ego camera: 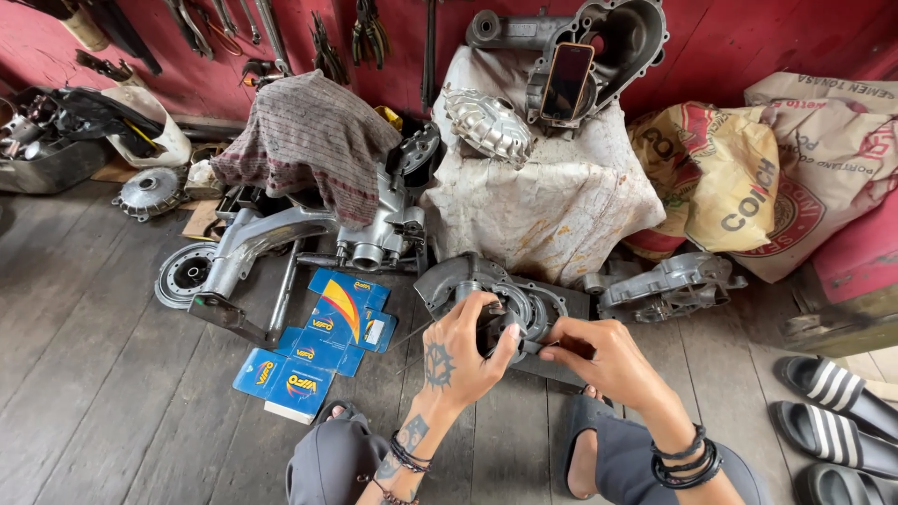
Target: The person sits on the floor and cleans a metallic engine casing using a small metal tool. They scrape the interior surfaces and edges of the part, rotating it to access different areas while surrounded by other disassembled engine components.
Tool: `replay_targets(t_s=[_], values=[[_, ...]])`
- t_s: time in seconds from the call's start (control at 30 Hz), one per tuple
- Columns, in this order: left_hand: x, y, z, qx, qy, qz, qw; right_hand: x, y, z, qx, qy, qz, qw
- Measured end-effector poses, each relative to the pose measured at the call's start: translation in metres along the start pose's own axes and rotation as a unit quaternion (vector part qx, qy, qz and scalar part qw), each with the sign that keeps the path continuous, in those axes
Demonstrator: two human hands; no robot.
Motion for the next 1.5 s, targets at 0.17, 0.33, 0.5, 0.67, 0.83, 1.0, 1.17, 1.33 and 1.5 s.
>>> replay_targets(t_s=[0.17,0.33,0.5,0.67,0.83,1.0,1.17,1.33,1.5], values=[[-0.001,-0.004,0.001,0.007,-0.020,-0.020,1.000,0.011,0.000,-0.035,0.014,0.039,-0.061,0.997],[0.000,-0.002,0.005,-0.026,0.032,-0.021,0.999,0.001,-0.007,-0.017,0.026,-0.012,-0.037,0.999],[0.009,-0.004,0.011,-0.138,0.230,0.015,0.963,-0.008,-0.010,-0.008,0.000,-0.115,-0.020,0.993],[0.027,0.003,0.030,-0.197,0.282,0.012,0.939,-0.010,-0.017,-0.003,-0.017,-0.077,-0.079,0.994],[0.013,0.002,-0.006,-0.591,0.347,0.063,0.726,-0.004,-0.014,-0.012,-0.035,-0.018,-0.135,0.990],[0.036,0.008,0.025,-0.655,0.483,0.048,0.579,0.000,-0.014,-0.013,-0.067,0.007,-0.154,0.986],[0.038,0.015,0.025,-0.631,0.456,0.090,0.621,0.003,-0.014,-0.008,-0.093,0.013,-0.164,0.982],[0.042,0.023,0.026,-0.639,0.408,0.097,0.645,0.002,-0.011,-0.014,-0.130,0.020,-0.172,0.976],[0.040,0.012,0.036,-0.660,0.382,0.061,0.644,0.020,0.004,0.014,-0.230,0.067,-0.036,0.970]])
Point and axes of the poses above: each hand's wrist, its own y-axis away from the middle knuckle, its own x-axis out of the palm, z = x × y, the point moved 3 cm from there along -y, towards the middle knuckle, and after that the axes turned 11 degrees about -z, right-handed, at the moved point
